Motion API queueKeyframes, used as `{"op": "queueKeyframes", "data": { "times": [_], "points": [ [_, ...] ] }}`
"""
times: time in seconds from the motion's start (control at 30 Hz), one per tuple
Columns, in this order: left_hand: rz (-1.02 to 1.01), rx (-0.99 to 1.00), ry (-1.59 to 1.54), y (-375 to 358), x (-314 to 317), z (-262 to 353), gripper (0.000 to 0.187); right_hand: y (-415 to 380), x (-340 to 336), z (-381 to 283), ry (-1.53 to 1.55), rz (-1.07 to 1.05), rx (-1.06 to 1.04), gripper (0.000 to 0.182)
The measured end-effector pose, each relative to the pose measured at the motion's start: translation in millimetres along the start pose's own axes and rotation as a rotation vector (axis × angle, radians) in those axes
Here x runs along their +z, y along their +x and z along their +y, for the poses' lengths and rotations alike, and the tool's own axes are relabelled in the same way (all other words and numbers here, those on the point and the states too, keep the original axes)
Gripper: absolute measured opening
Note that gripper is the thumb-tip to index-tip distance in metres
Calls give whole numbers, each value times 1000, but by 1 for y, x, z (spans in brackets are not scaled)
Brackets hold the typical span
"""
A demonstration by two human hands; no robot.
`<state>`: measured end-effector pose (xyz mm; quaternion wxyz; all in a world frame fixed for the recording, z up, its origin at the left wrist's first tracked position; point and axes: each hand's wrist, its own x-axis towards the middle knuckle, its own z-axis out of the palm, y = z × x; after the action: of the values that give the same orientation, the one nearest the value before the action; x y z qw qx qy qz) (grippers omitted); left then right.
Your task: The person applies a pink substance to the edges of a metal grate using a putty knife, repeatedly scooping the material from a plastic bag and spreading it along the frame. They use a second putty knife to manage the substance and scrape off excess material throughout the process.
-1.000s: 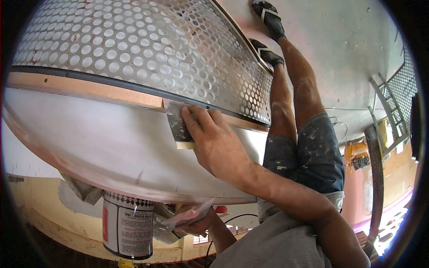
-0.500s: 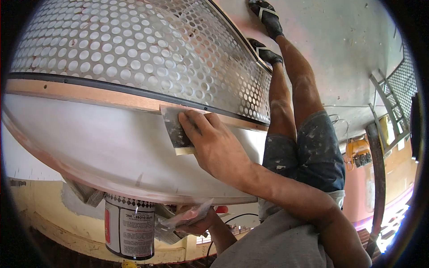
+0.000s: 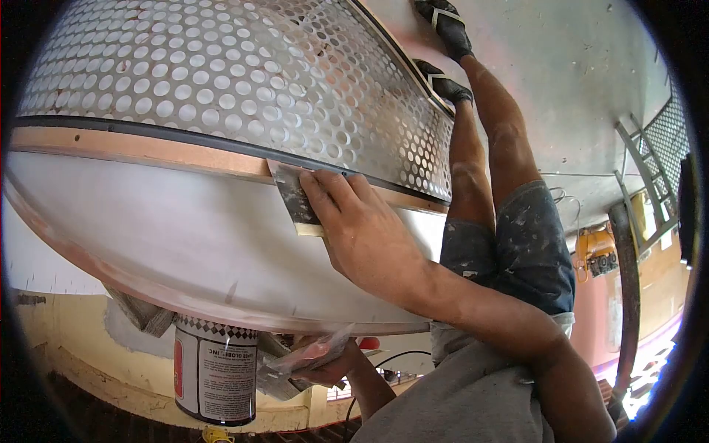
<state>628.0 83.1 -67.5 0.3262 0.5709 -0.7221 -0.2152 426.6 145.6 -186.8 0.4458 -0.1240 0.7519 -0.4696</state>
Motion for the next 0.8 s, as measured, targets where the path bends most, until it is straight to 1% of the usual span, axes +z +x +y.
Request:
{"op": "queueKeyframes", "data": {
  "times": [0.13,0.33,0.43,0.5,0.63,0.67,0.73,0.8],
  "points": [
    [-34,136,150,1,-7,-5,30,1,12,1,-59,6,-31,59],
    [-56,203,221,1,-17,-12,37,-1,17,-4,-33,12,-23,56],
    [-58,214,224,0,-19,-15,40,-6,14,-7,42,-26,15,54],
    [-56,206,202,-1,-21,-17,43,-14,7,-3,117,-160,-68,52],
    [-54,107,42,0,-41,-31,49,-29,-8,-1,219,-179,-42,52],
    [-57,54,-51,0,-55,-39,51,-29,-9,7,330,-74,-74,52],
    [-60,3,-152,1,-73,-52,54,-27,-28,18,358,-79,-61,51],
    [1,185,153,-4,-29,-27,43,-32,-41,26,382,-84,-54,50]
  ]
}}
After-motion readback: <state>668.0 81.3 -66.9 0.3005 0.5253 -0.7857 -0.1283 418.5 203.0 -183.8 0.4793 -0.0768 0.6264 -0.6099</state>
